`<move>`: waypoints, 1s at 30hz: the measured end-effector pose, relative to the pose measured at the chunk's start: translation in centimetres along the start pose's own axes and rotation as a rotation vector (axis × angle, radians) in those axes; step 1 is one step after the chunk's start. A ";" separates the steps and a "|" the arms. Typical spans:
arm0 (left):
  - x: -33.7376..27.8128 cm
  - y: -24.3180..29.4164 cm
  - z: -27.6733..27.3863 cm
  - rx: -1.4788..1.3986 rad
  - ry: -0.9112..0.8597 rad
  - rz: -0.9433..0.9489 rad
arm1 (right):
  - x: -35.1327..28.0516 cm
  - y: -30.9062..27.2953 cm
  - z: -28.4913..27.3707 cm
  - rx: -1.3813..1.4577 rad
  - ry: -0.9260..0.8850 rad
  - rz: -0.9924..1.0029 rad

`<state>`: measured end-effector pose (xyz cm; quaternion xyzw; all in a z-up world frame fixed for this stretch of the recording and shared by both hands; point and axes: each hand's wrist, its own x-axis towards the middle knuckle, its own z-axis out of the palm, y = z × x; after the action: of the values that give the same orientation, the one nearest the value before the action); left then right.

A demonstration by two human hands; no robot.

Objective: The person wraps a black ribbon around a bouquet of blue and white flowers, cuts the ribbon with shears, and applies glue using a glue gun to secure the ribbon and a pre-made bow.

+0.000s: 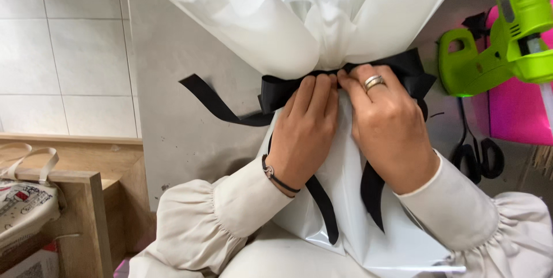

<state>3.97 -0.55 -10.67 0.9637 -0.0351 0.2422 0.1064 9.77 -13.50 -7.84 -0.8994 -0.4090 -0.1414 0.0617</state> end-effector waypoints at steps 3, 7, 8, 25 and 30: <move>0.3 -0.5 -0.6 -0.046 -0.015 0.047 | 0.4 -0.3 -1.7 0.103 -0.109 0.007; 0.0 -0.4 -1.0 -0.052 0.000 0.067 | 0.0 -0.9 -1.2 0.036 0.034 -0.074; 0.0 -0.4 -1.0 -0.036 -0.006 0.056 | -0.1 -0.7 -0.5 0.101 0.031 -0.059; -0.8 0.4 -0.1 0.047 -0.121 -0.020 | -0.6 -0.8 1.3 0.139 0.082 0.036; -1.0 0.8 0.0 -0.024 -0.088 -0.091 | -1.1 -0.7 1.0 0.199 0.004 0.067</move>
<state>2.96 -1.31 -10.98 0.9726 0.0013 0.1942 0.1275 8.80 -13.59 -9.11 -0.9018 -0.3904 -0.0996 0.1565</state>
